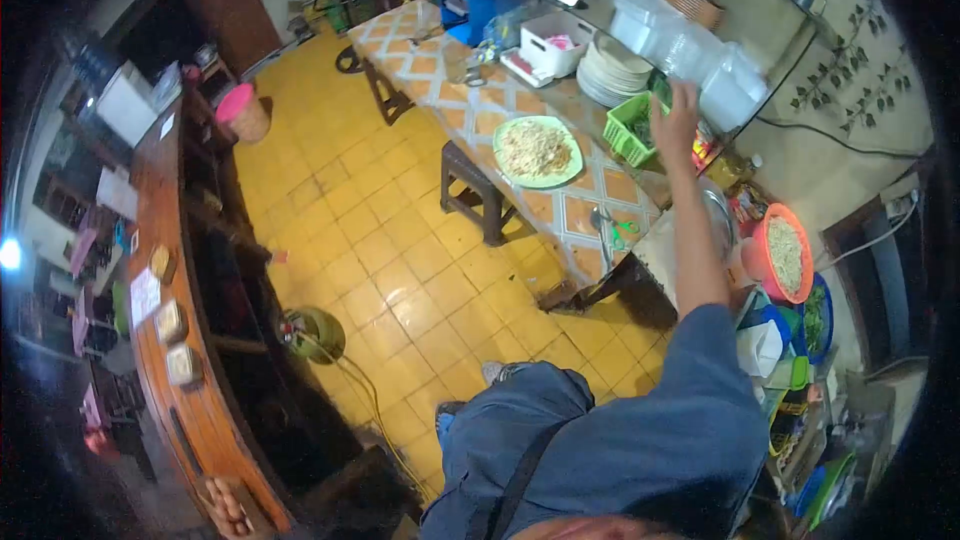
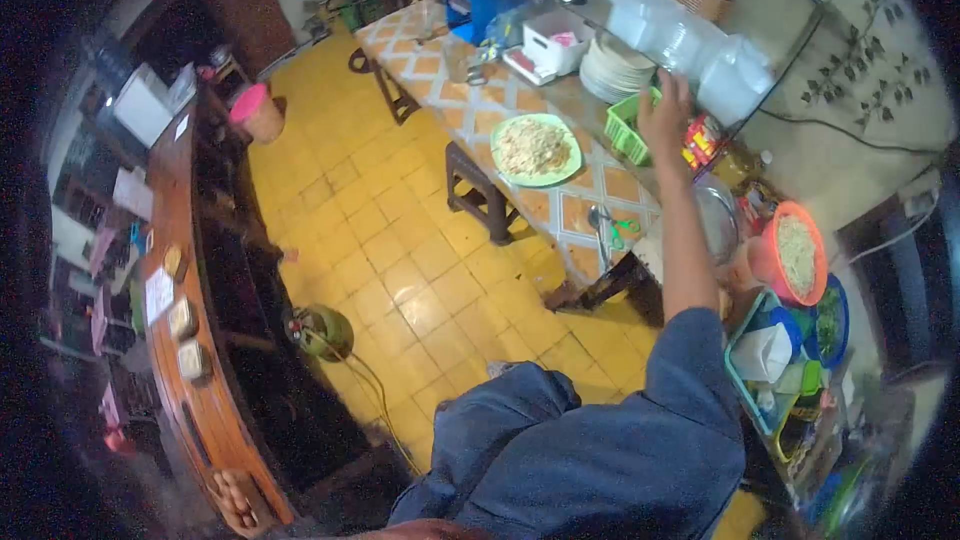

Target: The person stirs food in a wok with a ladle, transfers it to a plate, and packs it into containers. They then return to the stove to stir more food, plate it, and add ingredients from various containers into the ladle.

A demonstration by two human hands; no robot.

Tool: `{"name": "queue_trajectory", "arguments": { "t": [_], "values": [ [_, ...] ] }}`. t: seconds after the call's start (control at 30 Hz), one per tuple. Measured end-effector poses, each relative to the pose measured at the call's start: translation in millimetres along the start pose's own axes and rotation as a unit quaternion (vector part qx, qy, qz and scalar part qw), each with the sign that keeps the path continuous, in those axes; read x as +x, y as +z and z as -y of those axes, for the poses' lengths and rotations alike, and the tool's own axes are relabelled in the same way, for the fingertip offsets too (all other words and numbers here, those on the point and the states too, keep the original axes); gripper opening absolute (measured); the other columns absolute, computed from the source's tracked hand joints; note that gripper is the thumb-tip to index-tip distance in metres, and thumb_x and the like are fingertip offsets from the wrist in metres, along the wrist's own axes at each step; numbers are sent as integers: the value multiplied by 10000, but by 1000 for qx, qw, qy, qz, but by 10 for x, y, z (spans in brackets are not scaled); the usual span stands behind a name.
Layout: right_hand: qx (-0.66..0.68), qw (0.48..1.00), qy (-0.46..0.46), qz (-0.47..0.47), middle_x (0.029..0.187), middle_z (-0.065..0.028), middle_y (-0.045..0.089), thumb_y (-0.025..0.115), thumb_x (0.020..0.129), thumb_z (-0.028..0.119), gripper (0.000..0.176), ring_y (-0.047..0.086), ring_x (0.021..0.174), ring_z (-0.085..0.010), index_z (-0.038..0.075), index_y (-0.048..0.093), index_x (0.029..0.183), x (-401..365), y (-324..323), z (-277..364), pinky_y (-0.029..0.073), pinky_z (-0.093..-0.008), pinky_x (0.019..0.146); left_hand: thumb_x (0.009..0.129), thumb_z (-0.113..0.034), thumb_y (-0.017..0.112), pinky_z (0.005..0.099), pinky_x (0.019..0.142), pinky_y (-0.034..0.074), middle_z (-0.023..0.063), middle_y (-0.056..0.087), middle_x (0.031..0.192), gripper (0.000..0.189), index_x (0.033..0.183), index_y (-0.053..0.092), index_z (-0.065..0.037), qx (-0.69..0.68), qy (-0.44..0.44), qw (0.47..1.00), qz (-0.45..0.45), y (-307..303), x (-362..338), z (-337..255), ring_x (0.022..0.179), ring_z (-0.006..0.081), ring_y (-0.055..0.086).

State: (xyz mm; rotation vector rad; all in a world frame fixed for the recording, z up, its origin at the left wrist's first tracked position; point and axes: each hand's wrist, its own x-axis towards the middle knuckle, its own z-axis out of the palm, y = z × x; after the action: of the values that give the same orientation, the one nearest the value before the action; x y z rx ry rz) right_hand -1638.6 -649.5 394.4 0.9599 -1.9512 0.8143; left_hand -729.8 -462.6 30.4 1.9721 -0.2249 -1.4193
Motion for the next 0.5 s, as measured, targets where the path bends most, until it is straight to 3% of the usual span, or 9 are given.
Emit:
{"name": "queue_trajectory", "arguments": {
  "t": [0.1,0.23,0.27,0.3,0.33,0.4,0.5],
  "values": [
    [-62,997,35,-37,1223,-202,449,583,808,253,400,437,1135,-371,68,520,1157,656,81,-268,379,-426,945,840,-267,510,367,551,406,12,487,696,139,820,517,-130,65,-9,998,8,493,228,-467,588,168,475],
    [-183,971,56,143,1240,-181,469,603,781,289,481,469,1118,-366,97,504,1211,1277,409,-804,395,-427,947,850,-245,493,369,464,394,1,456,591,164,726,505,-137,139,-23,990,17,1512,159,-1269,496,148,446],
    [-225,950,69,207,1249,-181,475,605,779,315,509,473,1123,-367,100,497,1228,1393,492,-918,396,-427,953,868,-222,488,322,402,344,4,443,583,172,719,477,-137,121,7,992,39,1786,173,-1626,448,142,404],
    [-229,949,73,203,1249,-181,475,605,779,315,509,473,1123,-367,100,497,1228,1492,554,-996,396,-427,953,886,-198,483,275,341,293,8,430,576,187,712,449,-136,102,38,992,61,2002,291,-2009,399,137,362],
    [-228,940,106,232,1263,-190,471,611,775,346,543,463,1145,-366,97,487,1242,1588,601,-1057,392,-425,961,890,-153,486,272,335,297,8,437,581,115,789,476,-99,48,50,997,44,2173,595,-2193,366,131,343],
    [-227,927,149,257,1277,-198,467,616,772,378,579,454,1167,-365,93,477,1256,1738,658,-1187,388,-423,970,897,-134,483,277,327,301,3,430,579,69,860,489,-76,71,67,995,-11,2614,1030,-2642,360,127,347],
    [-274,889,158,331,1304,-212,451,638,735,439,690,438,1205,-333,65,461,1287,1913,623,-1278,362,-358,999,887,-119,497,263,332,305,16,442,574,67,898,505,-53,21,58,998,34,3410,1341,-3218,384,130,382]
  ]
}}
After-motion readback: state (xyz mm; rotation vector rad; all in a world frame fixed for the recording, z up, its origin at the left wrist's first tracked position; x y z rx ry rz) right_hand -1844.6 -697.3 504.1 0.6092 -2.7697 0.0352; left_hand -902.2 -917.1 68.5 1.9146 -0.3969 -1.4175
